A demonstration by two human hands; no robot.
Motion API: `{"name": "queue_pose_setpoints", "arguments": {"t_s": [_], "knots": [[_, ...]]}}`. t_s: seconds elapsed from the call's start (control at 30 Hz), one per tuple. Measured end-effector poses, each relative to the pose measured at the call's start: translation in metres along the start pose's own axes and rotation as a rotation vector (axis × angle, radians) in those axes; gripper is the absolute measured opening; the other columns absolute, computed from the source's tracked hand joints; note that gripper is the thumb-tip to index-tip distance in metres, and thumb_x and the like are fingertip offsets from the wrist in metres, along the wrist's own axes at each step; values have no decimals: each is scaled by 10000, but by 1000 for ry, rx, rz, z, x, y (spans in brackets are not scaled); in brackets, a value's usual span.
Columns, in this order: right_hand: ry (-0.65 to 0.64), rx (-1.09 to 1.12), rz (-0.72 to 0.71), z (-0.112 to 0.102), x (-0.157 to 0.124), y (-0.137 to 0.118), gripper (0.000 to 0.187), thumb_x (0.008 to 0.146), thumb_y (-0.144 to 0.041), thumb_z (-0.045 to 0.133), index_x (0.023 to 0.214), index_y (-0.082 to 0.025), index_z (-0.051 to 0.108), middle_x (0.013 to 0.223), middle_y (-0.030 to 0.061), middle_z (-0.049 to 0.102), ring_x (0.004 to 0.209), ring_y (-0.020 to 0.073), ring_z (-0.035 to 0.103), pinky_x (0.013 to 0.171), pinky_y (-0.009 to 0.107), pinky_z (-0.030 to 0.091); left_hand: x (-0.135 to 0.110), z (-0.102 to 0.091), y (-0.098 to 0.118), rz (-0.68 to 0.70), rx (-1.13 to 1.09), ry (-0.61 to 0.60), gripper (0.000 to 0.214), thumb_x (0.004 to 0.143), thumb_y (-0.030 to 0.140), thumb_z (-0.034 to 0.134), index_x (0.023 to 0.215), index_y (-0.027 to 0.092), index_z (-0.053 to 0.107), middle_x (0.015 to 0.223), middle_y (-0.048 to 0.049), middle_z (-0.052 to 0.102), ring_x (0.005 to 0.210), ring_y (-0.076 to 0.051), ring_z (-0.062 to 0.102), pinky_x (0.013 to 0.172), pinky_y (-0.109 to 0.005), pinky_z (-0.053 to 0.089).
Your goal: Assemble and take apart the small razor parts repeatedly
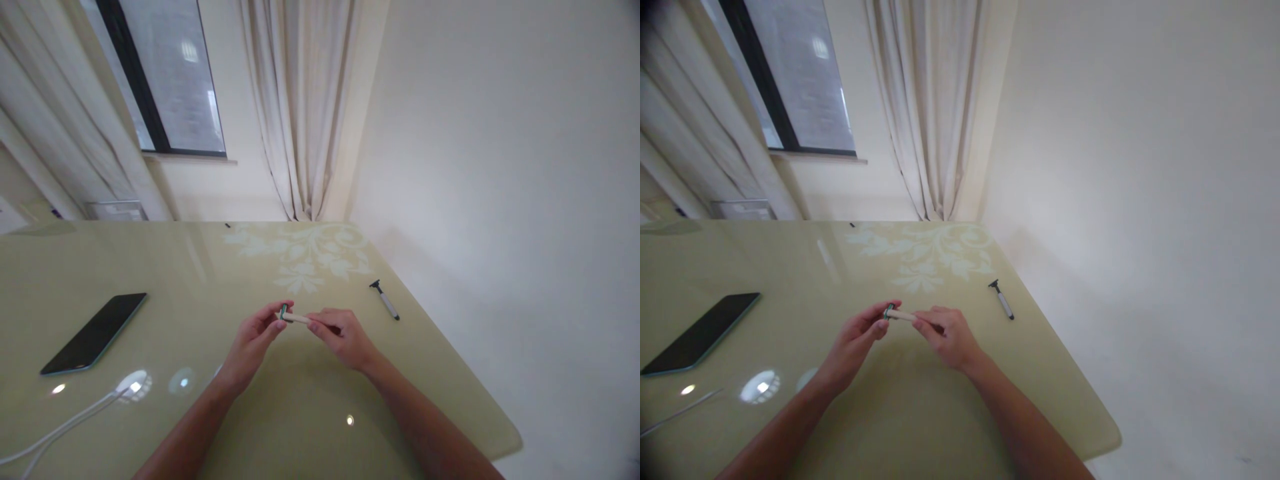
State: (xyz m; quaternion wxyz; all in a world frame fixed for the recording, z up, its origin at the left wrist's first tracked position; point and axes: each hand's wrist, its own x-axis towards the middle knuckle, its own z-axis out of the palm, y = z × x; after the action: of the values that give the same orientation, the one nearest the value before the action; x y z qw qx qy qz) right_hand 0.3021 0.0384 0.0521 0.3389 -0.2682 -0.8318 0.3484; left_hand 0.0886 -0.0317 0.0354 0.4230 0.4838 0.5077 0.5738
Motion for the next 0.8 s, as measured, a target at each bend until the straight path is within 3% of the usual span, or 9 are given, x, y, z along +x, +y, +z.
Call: {"name": "queue_pose_setpoints", "arguments": {"t_s": [0.13,0.27,0.4,0.5,0.67,0.8], "knots": [[-65,105,48,-5,2,1,410,1029,-491,584,1131,-174,823,692,4,599,620,122,499,587,246,359,0,-1,-1,-7,-18,-7,509,844,496,750,1256,196,747,1005,-64,722,897,-205,584,819,-293,469],[48,-36,47,-4,3,1,424,1040,-504,560,1100,-183,831,684,9,578,622,134,512,604,261,366,-1,-2,-6,12,39,-17,486,862,491,735,1248,197,754,874,-35,690,783,-180,548,712,-268,444],[139,-205,7,2,0,0,418,1062,-485,520,1186,-208,806,730,26,599,653,145,536,633,263,385,-1,-2,-8,12,54,-6,476,860,494,737,1227,192,763,838,-31,683,804,-191,571,717,-274,456],[67,-191,-11,2,-2,-2,386,1067,-445,521,1201,-213,799,710,16,588,643,141,525,633,258,381,0,-2,-6,-2,39,0,484,847,491,752,1232,197,759,914,-46,719,874,-206,612,785,-290,484],[-86,51,33,-3,-1,-3,401,1046,-459,552,1106,-169,822,687,0,597,610,121,485,583,244,343,0,-2,-2,-10,-17,-19,483,839,485,757,1231,204,758,1038,-71,759,995,-233,650,935,-339,498],[-58,67,85,-4,1,-1,453,1048,-492,538,982,-154,832,674,-2,591,610,121,472,571,249,316,-2,-2,-3,1,22,-30,481,852,484,743,1240,199,756,982,-65,747,935,-228,634,852,-316,496]]}}
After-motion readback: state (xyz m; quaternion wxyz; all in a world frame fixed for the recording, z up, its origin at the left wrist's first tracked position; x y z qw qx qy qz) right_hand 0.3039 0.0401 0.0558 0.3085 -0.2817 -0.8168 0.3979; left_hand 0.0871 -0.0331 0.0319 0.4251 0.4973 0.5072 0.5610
